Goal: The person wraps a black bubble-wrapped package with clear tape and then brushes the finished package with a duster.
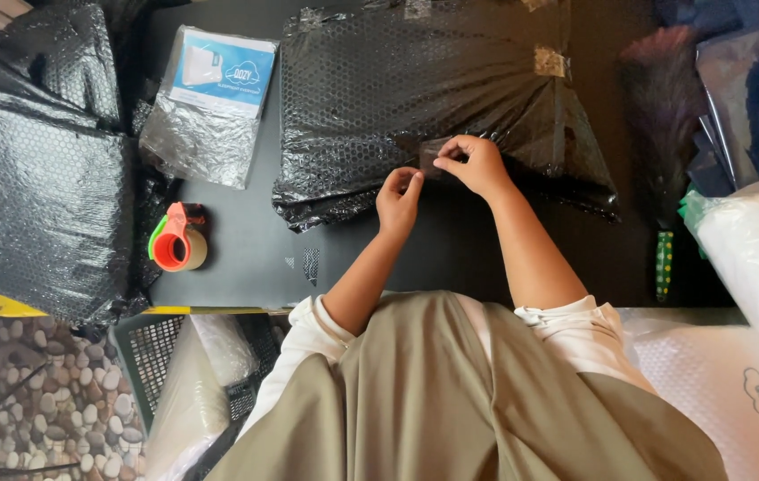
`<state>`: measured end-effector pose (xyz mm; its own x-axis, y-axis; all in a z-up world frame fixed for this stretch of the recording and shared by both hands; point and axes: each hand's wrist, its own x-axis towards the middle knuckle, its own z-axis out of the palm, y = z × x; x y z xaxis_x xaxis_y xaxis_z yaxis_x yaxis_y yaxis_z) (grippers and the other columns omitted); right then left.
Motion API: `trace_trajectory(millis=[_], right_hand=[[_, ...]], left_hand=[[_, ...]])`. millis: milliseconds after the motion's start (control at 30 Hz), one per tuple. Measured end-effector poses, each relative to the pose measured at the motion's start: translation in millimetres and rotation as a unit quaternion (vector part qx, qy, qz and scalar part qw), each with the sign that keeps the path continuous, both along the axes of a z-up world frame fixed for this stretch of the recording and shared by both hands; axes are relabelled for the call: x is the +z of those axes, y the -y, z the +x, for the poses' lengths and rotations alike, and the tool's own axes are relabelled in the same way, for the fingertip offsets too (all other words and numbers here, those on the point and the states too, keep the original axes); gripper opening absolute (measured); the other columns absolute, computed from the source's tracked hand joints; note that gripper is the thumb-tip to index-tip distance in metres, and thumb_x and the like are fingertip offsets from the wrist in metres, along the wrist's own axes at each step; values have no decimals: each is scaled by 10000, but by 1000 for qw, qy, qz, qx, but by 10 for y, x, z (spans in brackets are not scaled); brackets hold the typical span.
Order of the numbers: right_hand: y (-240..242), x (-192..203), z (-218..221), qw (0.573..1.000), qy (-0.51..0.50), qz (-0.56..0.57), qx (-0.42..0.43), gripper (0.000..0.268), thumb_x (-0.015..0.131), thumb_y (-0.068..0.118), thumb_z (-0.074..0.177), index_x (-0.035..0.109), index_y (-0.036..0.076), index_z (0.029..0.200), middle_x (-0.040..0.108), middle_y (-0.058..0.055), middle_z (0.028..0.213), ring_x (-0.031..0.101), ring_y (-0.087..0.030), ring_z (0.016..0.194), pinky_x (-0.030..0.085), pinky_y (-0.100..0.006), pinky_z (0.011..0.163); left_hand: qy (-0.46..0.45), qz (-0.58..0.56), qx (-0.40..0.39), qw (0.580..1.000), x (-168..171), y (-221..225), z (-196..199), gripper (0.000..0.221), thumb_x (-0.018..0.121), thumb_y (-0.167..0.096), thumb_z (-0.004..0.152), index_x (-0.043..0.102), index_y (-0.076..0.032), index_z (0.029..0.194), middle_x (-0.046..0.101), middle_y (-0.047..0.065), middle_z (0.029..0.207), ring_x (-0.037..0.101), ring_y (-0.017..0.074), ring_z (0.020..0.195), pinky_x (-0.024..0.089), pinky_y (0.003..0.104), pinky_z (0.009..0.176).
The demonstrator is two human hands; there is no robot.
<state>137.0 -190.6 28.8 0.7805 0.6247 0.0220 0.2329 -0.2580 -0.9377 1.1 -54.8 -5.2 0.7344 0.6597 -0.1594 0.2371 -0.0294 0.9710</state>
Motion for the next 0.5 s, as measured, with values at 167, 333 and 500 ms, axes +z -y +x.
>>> trace_trajectory(millis=[167,333,500], right_hand=[[-44,4,-77,999,32,-19,-13,250,897,118,761,757,157,965,762,17,813,720,-134,859,550,-296,867],[-125,-161,-131,989,111,-84,-48,237,911,187,761,766,213,947,765,60,800,726,-142,857,572,-285,821],[-200,-355,-200,968,210,-78,-114,219,898,173,772,759,188,940,750,61,814,712,-144,857,614,-225,684]], left_hand=[[-51,44,-15,998,125,-16,-17,205,798,-294,920,706,-192,1071,799,18,912,754,184,891,582,331,794],[-97,114,-17,989,135,-24,-12,199,786,-324,913,690,-218,1050,801,-3,855,771,183,862,594,331,767],[23,393,-25,919,29,-56,-72,276,807,-247,890,589,-116,999,615,28,678,667,228,571,549,333,504]])
